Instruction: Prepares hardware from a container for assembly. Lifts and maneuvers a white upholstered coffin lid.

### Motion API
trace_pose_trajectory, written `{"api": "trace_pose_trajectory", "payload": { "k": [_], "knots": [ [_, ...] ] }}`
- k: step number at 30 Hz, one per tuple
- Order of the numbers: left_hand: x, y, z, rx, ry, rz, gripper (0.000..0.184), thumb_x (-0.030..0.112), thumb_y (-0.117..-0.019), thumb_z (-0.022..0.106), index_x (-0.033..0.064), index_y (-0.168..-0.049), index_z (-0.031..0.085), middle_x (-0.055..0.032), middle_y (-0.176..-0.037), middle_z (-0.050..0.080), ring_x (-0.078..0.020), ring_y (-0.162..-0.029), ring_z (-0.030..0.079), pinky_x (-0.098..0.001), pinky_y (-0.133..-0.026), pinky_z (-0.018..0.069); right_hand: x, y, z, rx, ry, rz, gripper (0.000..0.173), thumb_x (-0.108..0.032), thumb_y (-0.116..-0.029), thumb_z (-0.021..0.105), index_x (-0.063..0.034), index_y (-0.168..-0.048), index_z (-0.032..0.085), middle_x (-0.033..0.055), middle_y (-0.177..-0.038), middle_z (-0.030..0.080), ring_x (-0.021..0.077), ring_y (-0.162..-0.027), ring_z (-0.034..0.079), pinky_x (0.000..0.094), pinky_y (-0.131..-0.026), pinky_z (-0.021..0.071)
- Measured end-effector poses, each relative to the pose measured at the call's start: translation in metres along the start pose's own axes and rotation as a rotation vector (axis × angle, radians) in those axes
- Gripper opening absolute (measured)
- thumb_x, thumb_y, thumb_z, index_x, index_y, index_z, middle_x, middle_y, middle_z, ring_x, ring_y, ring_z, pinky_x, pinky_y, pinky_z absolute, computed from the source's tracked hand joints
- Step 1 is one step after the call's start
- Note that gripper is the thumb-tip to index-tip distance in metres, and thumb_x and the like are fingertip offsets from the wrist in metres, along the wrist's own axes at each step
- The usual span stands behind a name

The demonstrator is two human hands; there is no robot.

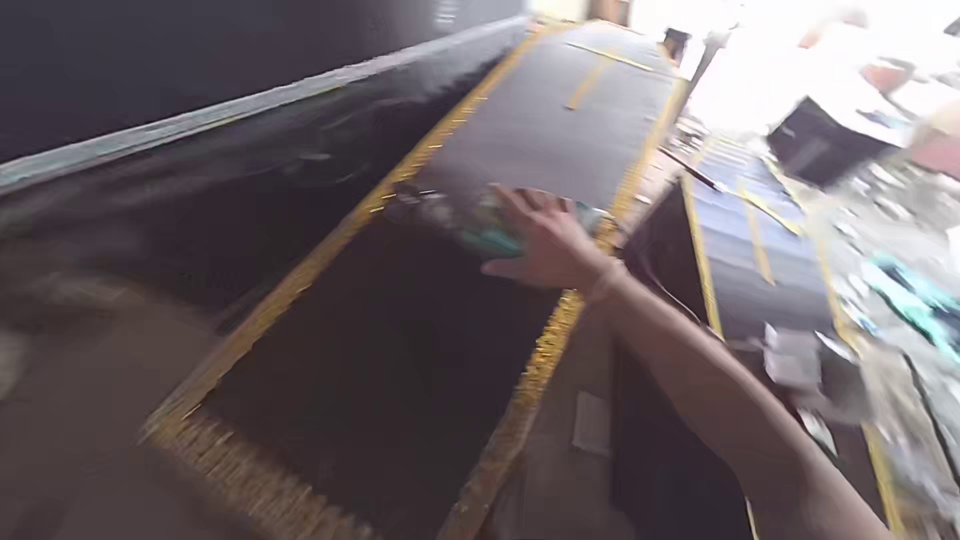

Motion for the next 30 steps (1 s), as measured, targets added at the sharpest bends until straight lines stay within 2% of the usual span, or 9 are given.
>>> {"api": "trace_pose_trajectory", "payload": {
  "k": [1,3,6,9,12,16,18,22,30],
  "knots": [
    [-0.024,-0.044,0.010,-0.031,-0.230,0.097,0.058,0.013,-0.1066,0.050,-0.0081,-0.156,0.029,-0.0303,-0.160,0.034,-0.0416,-0.150,0.035,-0.0499,-0.122,0.0275,0.005,0.021,0.002,0.156,0.059,-0.049,0.089,-0.069,-0.0823,0.070,-0.0226,-0.154,0.048,0.0131,-0.144,0.057,0.0327,-0.137,0.049,0.0627,-0.111,0.0356],
    [-0.095,-0.147,0.048,0.103,-0.268,0.333,0.064,0.029,-0.1035,0.059,-0.0095,-0.151,0.041,-0.0345,-0.148,0.048,-0.0473,-0.139,0.047,-0.0565,-0.117,0.0373,0.016,0.084,0.015,0.531,0.050,-0.124,0.056,-0.054,-0.0927,0.067,-0.0157,-0.134,0.068,0.0115,-0.131,0.068,0.0293,-0.130,0.058,0.0571,-0.112,0.0377],
    [-0.112,-0.202,0.059,0.040,-0.392,0.227,0.073,0.045,-0.0992,0.063,0.0026,-0.155,0.041,-0.0239,-0.152,0.049,-0.0388,-0.142,0.048,-0.0566,-0.119,0.0361,0.019,0.217,0.067,0.830,-0.074,0.047,0.024,-0.028,-0.0934,0.069,-0.0117,-0.111,0.074,0.0079,-0.105,0.074,0.0237,-0.105,0.067,0.0492,-0.103,0.0470],
    [-0.098,-0.202,0.067,-0.036,-0.574,0.223,0.072,0.045,-0.0996,0.061,0.0036,-0.155,0.042,-0.0236,-0.149,0.053,-0.0396,-0.138,0.052,-0.0597,-0.115,0.0397,0.016,0.397,0.171,0.461,-0.028,0.534,0.017,-0.024,-0.0956,0.066,-0.0189,-0.111,0.073,0.0039,-0.100,0.073,0.0231,-0.099,0.068,0.0474,-0.094,0.0512],
    [-0.080,-0.200,0.083,-0.106,-0.765,0.217,0.068,0.047,-0.0987,0.061,0.0070,-0.152,0.047,-0.0219,-0.145,0.057,-0.0394,-0.134,0.055,-0.0607,-0.111,0.0434,-0.032,0.587,0.250,-0.111,-0.225,1.050,0.028,-0.032,-0.0989,0.058,-0.0139,-0.113,0.074,0.0132,-0.107,0.074,0.0357,-0.105,0.068,0.0608,-0.092,0.0489],
    [-0.036,-0.209,0.117,-0.106,-0.950,0.194,0.068,0.046,-0.0965,0.065,0.0117,-0.152,0.048,-0.0206,-0.149,0.054,-0.0409,-0.135,0.054,-0.0636,-0.110,0.0424,-0.111,0.760,0.257,-0.639,-0.442,1.546,0.035,-0.035,-0.0985,0.055,-0.0123,-0.119,0.072,0.0155,-0.121,0.071,0.0377,-0.119,0.064,0.0664,-0.102,0.0419],
    [-0.005,-0.214,0.143,-0.087,-1.031,0.195,0.071,0.048,-0.0962,0.065,0.0134,-0.155,0.044,-0.0194,-0.151,0.052,-0.0395,-0.136,0.053,-0.0613,-0.111,0.0431,-0.139,0.822,0.253,-0.595,-0.489,1.832,0.034,-0.036,-0.0966,0.058,-0.0134,-0.117,0.073,0.0144,-0.120,0.073,0.0354,-0.118,0.065,0.0651,-0.103,0.0419],
    [0.058,-0.206,0.224,-0.101,-1.142,0.321,0.071,0.050,-0.0983,0.062,0.0137,-0.156,0.042,-0.0175,-0.151,0.052,-0.0365,-0.137,0.053,-0.0585,-0.113,0.0428,-0.175,0.912,0.256,-0.144,-0.530,2.257,0.032,-0.032,-0.0952,0.066,-0.0092,-0.116,0.075,0.0210,-0.116,0.073,0.0420,-0.114,0.067,0.0667,-0.098,0.0470],
    [0.115,-0.159,0.400,-0.332,-1.345,0.548,0.065,0.046,-0.1000,0.061,0.0135,-0.154,0.044,-0.0170,-0.151,0.052,-0.0385,-0.135,0.054,-0.0642,-0.108,0.0436,-0.233,0.997,0.277,0.187,-0.647,2.334,0.031,-0.025,-0.0952,0.069,0.0001,-0.112,0.075,0.0241,-0.111,0.073,0.0417,-0.110,0.069,0.0633,-0.097,0.0502]
  ]
}}
Point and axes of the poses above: each hand's wrist, its own y-axis away from the middle knuckle, its own z-axis out of the palm, x = y × z, the point moved 1 cm from there along -y, towards the middle knuckle
